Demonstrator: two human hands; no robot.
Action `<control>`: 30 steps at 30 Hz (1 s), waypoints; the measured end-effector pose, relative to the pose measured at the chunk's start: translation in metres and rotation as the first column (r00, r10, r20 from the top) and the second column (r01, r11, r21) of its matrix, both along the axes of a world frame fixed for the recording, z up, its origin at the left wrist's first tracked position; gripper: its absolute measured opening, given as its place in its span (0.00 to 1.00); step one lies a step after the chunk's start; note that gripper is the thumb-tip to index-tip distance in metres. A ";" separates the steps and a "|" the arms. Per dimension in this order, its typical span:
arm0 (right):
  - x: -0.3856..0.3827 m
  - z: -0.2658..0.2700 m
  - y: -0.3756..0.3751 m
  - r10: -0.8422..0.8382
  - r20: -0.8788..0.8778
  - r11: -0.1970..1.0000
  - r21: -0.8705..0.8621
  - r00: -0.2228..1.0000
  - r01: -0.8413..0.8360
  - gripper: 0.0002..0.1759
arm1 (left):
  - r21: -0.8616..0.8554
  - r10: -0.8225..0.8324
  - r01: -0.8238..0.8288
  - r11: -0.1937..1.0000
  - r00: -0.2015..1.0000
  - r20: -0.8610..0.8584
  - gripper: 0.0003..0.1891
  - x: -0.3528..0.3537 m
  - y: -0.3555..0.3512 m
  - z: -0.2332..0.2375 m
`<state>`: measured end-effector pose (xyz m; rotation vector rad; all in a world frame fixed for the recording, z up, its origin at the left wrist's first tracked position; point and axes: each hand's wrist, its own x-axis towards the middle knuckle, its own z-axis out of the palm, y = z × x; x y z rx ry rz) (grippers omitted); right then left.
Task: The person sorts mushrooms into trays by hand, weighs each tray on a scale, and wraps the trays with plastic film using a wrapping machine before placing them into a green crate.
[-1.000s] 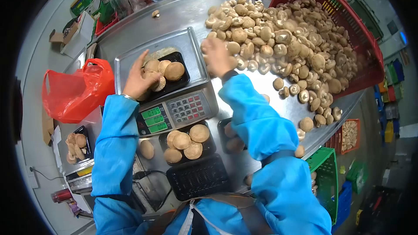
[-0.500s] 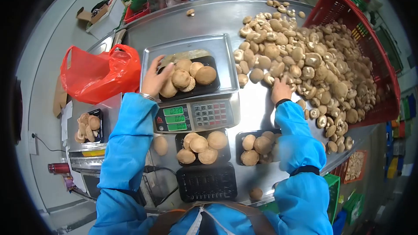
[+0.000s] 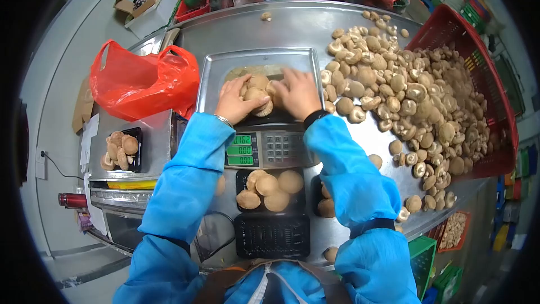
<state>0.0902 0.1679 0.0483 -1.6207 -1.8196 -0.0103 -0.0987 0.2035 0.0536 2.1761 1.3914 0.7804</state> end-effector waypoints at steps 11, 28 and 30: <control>0.001 -0.002 -0.002 0.035 -0.166 0.939 -0.332 0.985 -0.090 0.35 | -0.035 0.045 -0.047 0.998 0.998 -0.044 0.45 -0.007 -0.006 0.005; -0.099 0.089 -0.119 0.127 -0.785 0.628 -0.410 0.607 -0.661 0.22 | -0.118 0.463 -0.476 0.871 0.878 -0.124 0.24 -0.408 -0.221 0.117; -0.125 0.086 -0.116 0.218 -0.698 0.550 -0.490 0.683 -0.676 0.19 | -0.133 0.410 -0.422 0.897 0.905 -0.113 0.27 -0.437 -0.195 0.107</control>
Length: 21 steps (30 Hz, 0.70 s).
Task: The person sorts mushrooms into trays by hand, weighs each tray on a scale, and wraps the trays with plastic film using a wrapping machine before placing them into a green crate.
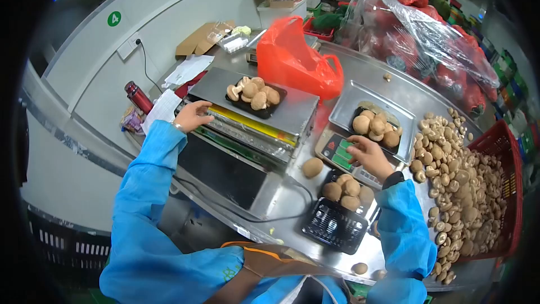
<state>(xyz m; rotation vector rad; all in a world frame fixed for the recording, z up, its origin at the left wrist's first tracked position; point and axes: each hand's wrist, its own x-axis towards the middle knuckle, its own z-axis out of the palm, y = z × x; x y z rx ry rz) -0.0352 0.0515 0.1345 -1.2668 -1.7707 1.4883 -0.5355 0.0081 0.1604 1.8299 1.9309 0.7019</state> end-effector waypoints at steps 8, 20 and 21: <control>-0.153 -0.015 0.046 -0.157 -0.011 0.987 0.037 0.988 0.157 0.25 | -0.066 -0.087 0.102 0.993 0.976 0.201 0.39 -0.035 0.140 -0.033; -0.245 -0.034 0.104 -0.328 0.085 0.936 -0.109 0.941 0.336 0.31 | -0.270 -0.153 0.322 0.907 0.851 0.503 0.35 -0.038 0.190 -0.058; -0.246 -0.034 0.101 -0.334 0.090 0.932 -0.121 0.938 0.343 0.31 | -0.257 -0.150 0.301 0.918 0.866 0.477 0.32 -0.038 0.184 -0.054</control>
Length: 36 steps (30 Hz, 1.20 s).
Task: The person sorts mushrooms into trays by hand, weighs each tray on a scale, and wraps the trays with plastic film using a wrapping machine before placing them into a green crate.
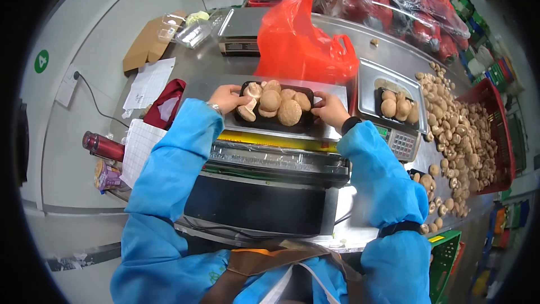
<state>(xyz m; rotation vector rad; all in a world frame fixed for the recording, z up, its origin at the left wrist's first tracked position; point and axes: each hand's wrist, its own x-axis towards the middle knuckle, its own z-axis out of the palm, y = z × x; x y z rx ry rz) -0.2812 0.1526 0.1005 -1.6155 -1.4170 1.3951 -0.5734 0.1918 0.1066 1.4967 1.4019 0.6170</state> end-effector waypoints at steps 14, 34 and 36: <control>0.053 0.050 -0.126 0.245 0.798 0.611 0.313 0.550 -0.727 0.22 | 0.417 -0.168 0.752 0.510 0.563 -0.809 0.20 -0.103 -0.116 0.060; 0.041 0.137 -0.097 0.018 -0.601 0.949 0.261 0.799 0.174 0.14 | 0.069 -0.081 0.045 0.997 0.724 0.686 0.17 -0.094 -0.109 0.130; 0.026 0.119 -0.030 0.056 -0.587 0.876 0.418 0.808 0.243 0.16 | 0.071 -0.015 -0.075 0.995 0.578 0.816 0.16 -0.064 -0.046 0.126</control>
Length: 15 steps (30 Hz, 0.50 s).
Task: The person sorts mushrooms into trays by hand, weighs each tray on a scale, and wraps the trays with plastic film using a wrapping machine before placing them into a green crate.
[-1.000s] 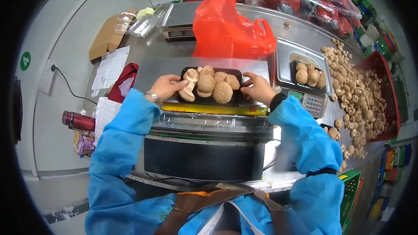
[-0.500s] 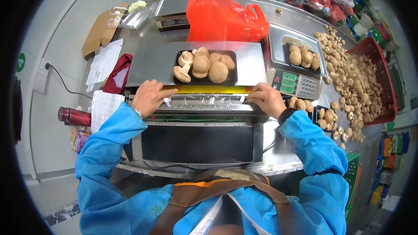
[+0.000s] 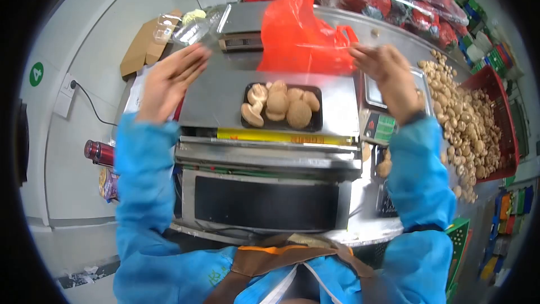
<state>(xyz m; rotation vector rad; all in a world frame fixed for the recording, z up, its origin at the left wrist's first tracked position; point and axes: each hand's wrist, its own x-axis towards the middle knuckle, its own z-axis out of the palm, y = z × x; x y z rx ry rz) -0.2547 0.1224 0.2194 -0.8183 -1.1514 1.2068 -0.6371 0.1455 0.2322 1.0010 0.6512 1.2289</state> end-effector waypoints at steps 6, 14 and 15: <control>-0.015 -0.146 0.075 -0.227 0.901 0.886 0.349 0.370 -0.306 0.16 | 0.611 0.589 0.265 0.746 0.165 -0.791 0.13 0.061 0.085 -0.187; -0.023 -0.157 0.064 0.113 0.730 0.992 -0.121 0.674 -0.035 0.14 | 0.025 -0.017 0.060 0.998 0.609 -0.793 0.13 0.057 0.070 -0.157; -0.026 -0.161 0.062 0.181 0.626 0.974 -0.219 0.758 -0.053 0.17 | 0.107 0.020 0.092 0.990 0.659 -0.751 0.16 0.055 0.073 -0.174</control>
